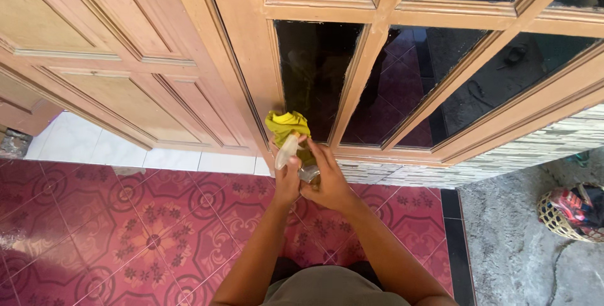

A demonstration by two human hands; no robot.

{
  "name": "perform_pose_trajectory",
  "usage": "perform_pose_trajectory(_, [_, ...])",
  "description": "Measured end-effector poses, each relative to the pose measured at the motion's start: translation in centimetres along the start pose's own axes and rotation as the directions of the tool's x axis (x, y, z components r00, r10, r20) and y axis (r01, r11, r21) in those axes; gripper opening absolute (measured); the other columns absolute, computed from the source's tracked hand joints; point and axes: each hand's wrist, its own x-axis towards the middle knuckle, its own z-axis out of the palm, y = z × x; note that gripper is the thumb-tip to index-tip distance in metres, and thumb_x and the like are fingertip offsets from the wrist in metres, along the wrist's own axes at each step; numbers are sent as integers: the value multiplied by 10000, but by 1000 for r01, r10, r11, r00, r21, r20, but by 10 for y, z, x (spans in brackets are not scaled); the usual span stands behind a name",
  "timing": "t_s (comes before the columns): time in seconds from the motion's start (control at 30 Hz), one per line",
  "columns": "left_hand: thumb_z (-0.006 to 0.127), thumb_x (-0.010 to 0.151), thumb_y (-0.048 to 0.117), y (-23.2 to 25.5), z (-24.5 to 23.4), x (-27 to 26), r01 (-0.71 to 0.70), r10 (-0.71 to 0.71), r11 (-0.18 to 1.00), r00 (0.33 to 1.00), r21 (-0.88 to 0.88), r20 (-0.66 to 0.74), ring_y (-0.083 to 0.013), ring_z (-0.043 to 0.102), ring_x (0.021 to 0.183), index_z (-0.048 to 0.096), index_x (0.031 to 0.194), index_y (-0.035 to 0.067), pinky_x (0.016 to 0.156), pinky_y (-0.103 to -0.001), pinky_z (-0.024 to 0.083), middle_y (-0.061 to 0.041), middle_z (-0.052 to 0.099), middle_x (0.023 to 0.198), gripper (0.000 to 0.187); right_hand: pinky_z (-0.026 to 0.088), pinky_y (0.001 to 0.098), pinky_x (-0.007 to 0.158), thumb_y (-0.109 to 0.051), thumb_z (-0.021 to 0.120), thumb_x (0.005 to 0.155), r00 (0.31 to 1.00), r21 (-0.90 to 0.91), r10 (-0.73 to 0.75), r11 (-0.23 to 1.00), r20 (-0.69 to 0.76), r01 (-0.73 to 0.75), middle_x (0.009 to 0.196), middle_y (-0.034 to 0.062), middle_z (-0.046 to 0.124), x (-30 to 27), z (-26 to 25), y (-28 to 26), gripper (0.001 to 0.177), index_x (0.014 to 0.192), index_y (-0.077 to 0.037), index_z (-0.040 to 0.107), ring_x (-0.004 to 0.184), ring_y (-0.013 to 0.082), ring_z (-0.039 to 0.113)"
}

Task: The person sprays cleaning liquid onto a glass pane of a wooden door and wipes it with a cloth.

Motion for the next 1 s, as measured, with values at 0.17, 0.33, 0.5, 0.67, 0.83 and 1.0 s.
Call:
perform_pose_trajectory(0.17, [524, 1091, 420, 26, 15, 8, -53, 51, 998, 995, 18, 82, -259, 373, 1490, 347, 1562, -41, 1256, -403, 260, -136, 387, 1602, 683, 433, 477, 1102, -103, 746, 754, 997, 47, -56, 997, 54, 54, 1428, 292, 430, 2, 4, 8, 937, 1552, 52, 279, 1335, 449, 475])
perform_pose_trajectory(0.33, [447, 1105, 447, 36, 18, 14, 27, -38, 997, 986, 73, 163, -256, 297, 1551, 306, 1598, -33, 1280, -390, 210, -124, 302, 1676, 703, 425, 499, 1110, -61, 647, 861, 999, -45, -33, 998, -34, 32, 1372, 302, 476, -1, 10, 8, 832, 1574, 77, 241, 1289, 464, 506])
perform_pose_trajectory(0.5, [412, 1130, 410, 47, 28, 14, -86, 34, 954, 983, 286, 179, -292, 138, 1584, 348, 1595, -41, 1302, -424, 119, -144, 227, 1682, 651, 472, 511, 1036, -99, 605, 928, 987, -32, 50, 998, -156, -55, 1404, 323, 487, 4, 17, 6, 736, 1560, 71, 270, 1259, 500, 539])
perform_pose_trajectory(0.67, [461, 1071, 508, 53, 35, 13, -150, 95, 958, 971, 245, 221, -309, 163, 1589, 369, 1600, -21, 1307, -433, 96, -168, 278, 1667, 754, 494, 518, 990, -179, 616, 977, 946, -62, 50, 995, -320, -74, 1351, 316, 528, 12, 23, 13, 667, 1538, 47, 336, 1204, 507, 574])
perform_pose_trajectory(0.83, [437, 1024, 618, 45, 26, 15, -47, 21, 983, 989, 176, 149, -340, 234, 1576, 357, 1607, -16, 1294, -440, 150, -185, 321, 1658, 865, 503, 518, 986, -93, 670, 927, 955, -135, -19, 991, -297, -23, 1314, 296, 554, 24, 25, 24, 631, 1486, 27, 400, 1168, 505, 586])
perform_pose_trajectory(1.0, [718, 971, 213, 35, 20, 27, -29, 42, 998, 972, 60, -231, -284, 506, 1339, 472, 1459, 26, 1171, -405, 391, -153, 502, 1406, 578, 542, 357, 837, -17, 607, 954, 969, 172, 83, 984, -231, -43, 1219, 167, 631, 36, 16, 25, 508, 1439, 5, 459, 961, 260, 642])
